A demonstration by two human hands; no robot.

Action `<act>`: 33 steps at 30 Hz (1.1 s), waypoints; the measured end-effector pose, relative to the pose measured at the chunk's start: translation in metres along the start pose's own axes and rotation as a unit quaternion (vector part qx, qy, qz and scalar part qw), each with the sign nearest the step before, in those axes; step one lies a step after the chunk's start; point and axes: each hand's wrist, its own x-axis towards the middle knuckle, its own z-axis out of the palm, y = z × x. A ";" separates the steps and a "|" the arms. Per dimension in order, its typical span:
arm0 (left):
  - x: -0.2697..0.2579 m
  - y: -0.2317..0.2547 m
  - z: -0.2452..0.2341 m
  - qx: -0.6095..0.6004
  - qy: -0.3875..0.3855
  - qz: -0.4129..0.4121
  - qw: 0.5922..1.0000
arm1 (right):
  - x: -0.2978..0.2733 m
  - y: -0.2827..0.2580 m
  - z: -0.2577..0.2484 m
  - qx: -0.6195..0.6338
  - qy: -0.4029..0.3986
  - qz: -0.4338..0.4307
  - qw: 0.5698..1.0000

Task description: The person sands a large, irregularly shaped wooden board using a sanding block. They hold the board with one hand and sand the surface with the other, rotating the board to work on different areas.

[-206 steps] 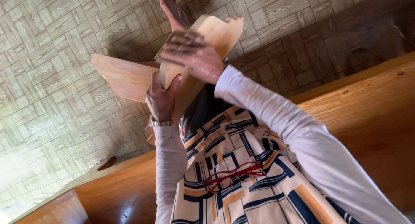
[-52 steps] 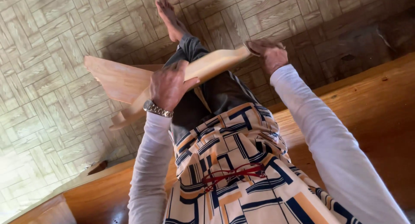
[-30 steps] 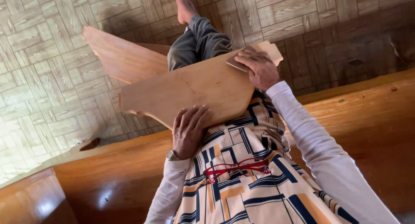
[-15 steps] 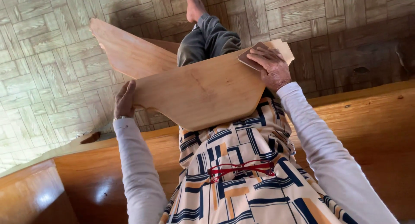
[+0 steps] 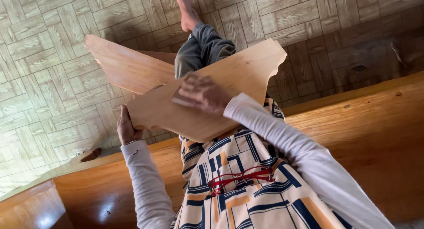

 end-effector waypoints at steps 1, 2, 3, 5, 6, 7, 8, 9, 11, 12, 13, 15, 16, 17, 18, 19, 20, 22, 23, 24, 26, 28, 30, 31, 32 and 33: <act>-0.001 0.008 -0.002 -0.010 -0.013 0.008 1.000 | -0.008 0.000 0.017 0.007 -0.047 -0.034 0.998; -0.002 0.015 -0.004 -0.019 -0.026 0.015 0.999 | -0.015 0.000 0.034 0.015 -0.093 -0.069 0.993; -0.004 0.022 -0.005 -0.020 -0.028 0.015 0.999 | -0.018 0.008 0.016 0.013 -0.093 -0.068 0.993; -0.008 0.035 -0.007 -0.043 -0.056 0.032 0.997 | -0.023 0.024 -0.019 0.083 -0.091 -0.048 0.991; -0.008 0.038 -0.008 -0.044 -0.058 0.032 0.997 | -0.032 0.043 -0.032 0.081 -0.091 -0.048 0.991; -0.008 0.039 -0.006 -0.044 -0.063 0.034 0.996 | -0.041 0.062 -0.046 -0.015 -0.058 0.004 0.998; -0.008 0.041 -0.005 -0.045 -0.068 0.036 0.996 | -0.050 0.082 -0.061 -0.111 -0.023 0.056 0.992; -0.012 0.044 -0.001 -0.045 -0.070 0.036 0.996 | -0.068 0.117 -0.071 -0.112 -0.022 0.057 0.992; -0.019 0.049 0.005 -0.031 -0.088 0.055 0.994 | -0.105 0.185 -0.090 -0.268 -0.035 0.142 0.952; -0.042 0.064 0.021 -0.031 -0.089 0.057 0.994 | -0.120 0.209 -0.101 -0.268 -0.033 0.142 0.952; -0.064 0.080 0.037 0.004 -0.077 0.063 0.995 | -0.133 0.233 -0.112 -0.289 -0.131 0.190 0.929; -0.082 0.094 0.054 0.038 -0.067 0.071 0.995 | -0.147 0.246 -0.133 -0.307 -0.223 0.238 0.894; -0.077 0.093 0.054 0.009 -0.085 0.082 0.993 | -0.147 0.235 -0.144 -0.072 -0.066 0.444 0.891; -0.073 0.091 0.055 -0.018 -0.104 0.092 0.990 | -0.152 0.222 -0.155 0.183 0.095 0.596 0.776; -0.071 0.092 0.057 -0.016 -0.109 0.092 0.990 | -0.158 0.227 -0.151 0.182 0.099 0.598 0.774; -0.069 0.095 0.058 -0.025 -0.122 0.092 0.988 | -0.161 0.232 -0.146 0.191 0.166 0.586 0.770; -0.067 0.098 0.060 -0.033 -0.136 0.092 0.986 | -0.164 0.237 -0.141 0.199 0.233 0.571 0.762; -0.073 0.113 0.060 -0.047 -0.174 0.103 0.978 | -0.129 0.185 -0.179 0.322 0.258 0.574 0.707; -0.076 0.119 0.062 -0.065 -0.210 0.113 0.969 | -0.110 0.161 -0.202 0.437 0.278 0.565 0.642; -0.082 0.126 0.072 -0.068 -0.212 0.114 0.968 | -0.097 0.167 -0.212 0.436 0.280 0.563 0.644; -0.098 0.144 0.077 -0.112 -0.191 0.119 0.968 | -0.069 0.175 -0.221 0.420 0.334 0.482 0.692; -0.110 0.149 0.078 -0.127 -0.187 0.134 0.965 | -0.047 0.181 -0.239 0.421 0.331 0.475 0.698; -0.115 0.152 0.086 -0.148 -0.188 0.149 0.960 | -0.019 0.191 -0.257 0.417 0.332 0.464 0.708; -0.116 0.150 0.088 -0.135 -0.168 0.171 0.961 | -0.009 0.197 -0.258 0.386 0.308 0.499 0.712; -0.115 0.147 0.091 -0.121 -0.149 0.193 0.962 | 0.002 0.205 -0.258 0.354 0.283 0.533 0.715; -0.115 0.144 0.093 -0.118 -0.141 0.191 0.964 | -0.025 0.263 -0.231 0.356 0.275 0.536 0.714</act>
